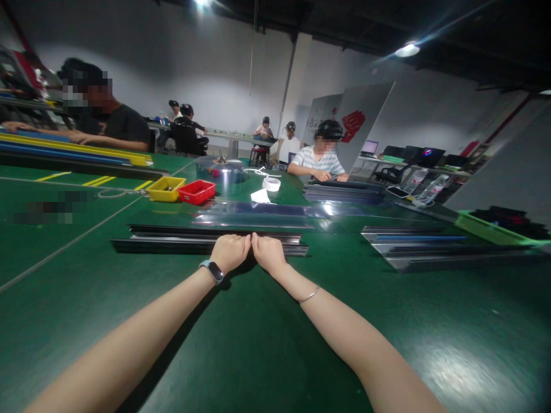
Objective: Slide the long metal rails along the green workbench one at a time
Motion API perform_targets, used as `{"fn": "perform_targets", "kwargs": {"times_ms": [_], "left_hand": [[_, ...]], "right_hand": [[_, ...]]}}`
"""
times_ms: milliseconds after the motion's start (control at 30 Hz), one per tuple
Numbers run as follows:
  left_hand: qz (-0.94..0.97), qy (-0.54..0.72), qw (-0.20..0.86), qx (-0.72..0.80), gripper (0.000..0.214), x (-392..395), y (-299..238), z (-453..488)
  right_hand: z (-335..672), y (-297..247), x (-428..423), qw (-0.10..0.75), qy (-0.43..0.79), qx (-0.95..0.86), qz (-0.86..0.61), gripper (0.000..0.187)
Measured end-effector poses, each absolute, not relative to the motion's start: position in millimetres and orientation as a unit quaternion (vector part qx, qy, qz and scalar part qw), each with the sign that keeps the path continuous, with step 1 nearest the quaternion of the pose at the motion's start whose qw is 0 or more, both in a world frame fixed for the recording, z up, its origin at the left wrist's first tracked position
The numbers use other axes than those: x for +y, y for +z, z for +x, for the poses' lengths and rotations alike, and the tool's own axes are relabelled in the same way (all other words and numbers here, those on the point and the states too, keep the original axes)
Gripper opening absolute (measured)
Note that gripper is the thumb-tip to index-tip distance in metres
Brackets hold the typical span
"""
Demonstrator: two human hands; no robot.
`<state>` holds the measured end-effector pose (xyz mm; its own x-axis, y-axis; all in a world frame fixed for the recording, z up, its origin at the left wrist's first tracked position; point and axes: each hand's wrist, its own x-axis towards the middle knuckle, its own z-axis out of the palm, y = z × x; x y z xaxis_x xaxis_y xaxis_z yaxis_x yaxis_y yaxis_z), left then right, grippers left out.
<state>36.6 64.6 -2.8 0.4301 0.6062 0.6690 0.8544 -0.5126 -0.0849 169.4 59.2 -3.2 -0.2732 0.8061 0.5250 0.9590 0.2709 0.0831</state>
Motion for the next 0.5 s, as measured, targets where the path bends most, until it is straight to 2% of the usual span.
{"fn": "perform_targets", "kwargs": {"times_ms": [167,367,500], "left_hand": [[-0.824,-0.294,0.208,-0.438,0.04,63.6,-1.4,37.9],[-0.835,-0.282,0.203,-0.427,0.039,65.9,-4.9,37.0],[-0.832,-0.282,0.204,-0.433,0.039,66.1,-5.5,36.4]], "right_hand": [[168.3,-1.7,59.1,0.174,-0.206,-0.771,-0.577,0.048],[169.5,-3.5,60.5,0.229,-0.189,-0.755,-0.585,0.046],[169.9,-4.1,60.9,0.213,-0.186,-0.76,-0.584,0.047]]}}
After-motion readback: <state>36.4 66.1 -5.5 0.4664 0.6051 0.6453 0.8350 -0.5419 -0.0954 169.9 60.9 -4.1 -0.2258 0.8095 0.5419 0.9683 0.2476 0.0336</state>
